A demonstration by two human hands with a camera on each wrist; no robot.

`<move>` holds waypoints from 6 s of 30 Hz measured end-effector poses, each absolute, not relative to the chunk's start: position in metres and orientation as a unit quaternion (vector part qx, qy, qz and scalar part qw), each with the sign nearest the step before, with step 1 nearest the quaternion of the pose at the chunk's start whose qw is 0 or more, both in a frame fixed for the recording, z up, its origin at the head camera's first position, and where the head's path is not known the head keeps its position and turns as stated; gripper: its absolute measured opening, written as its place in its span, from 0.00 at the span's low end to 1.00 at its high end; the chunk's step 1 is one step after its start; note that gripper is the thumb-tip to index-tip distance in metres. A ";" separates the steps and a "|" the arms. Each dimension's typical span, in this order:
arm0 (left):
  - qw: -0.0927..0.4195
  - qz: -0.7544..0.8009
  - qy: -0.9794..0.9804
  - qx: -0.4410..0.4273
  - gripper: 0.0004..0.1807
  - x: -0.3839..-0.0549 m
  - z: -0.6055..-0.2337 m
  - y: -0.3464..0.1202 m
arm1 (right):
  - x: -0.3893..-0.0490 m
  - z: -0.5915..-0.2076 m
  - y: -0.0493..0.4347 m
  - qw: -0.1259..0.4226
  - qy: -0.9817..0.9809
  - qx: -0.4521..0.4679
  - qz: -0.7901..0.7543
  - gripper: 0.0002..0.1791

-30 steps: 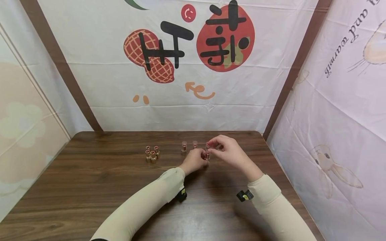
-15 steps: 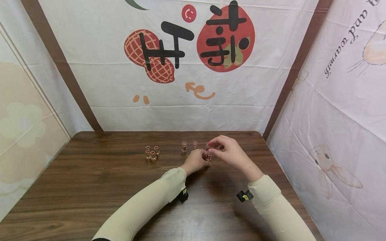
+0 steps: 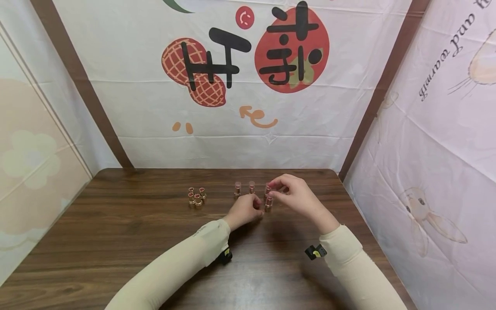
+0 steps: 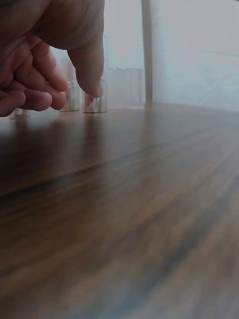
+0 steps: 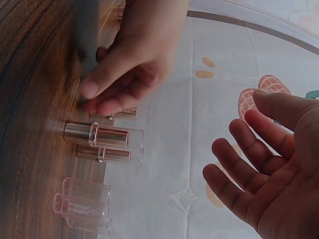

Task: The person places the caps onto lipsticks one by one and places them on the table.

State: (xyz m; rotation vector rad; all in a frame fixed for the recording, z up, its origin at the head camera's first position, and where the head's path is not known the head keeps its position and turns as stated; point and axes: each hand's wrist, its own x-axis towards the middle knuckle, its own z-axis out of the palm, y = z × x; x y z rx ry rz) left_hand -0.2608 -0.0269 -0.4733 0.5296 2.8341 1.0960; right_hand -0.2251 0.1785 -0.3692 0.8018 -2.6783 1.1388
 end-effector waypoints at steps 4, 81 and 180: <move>0.029 0.376 0.909 0.176 0.18 -0.253 -0.470 -0.041 | -0.225 -0.369 0.178 0.061 -0.887 0.262 0.376 0.10; -0.032 0.394 0.917 0.054 0.18 -0.208 -0.453 -0.243 | -0.262 -0.429 0.209 0.021 -0.973 0.075 0.218 0.15; -0.026 0.363 0.927 0.087 0.15 -0.235 -0.458 -0.223 | -0.238 -0.373 0.175 0.034 -0.935 0.182 0.303 0.10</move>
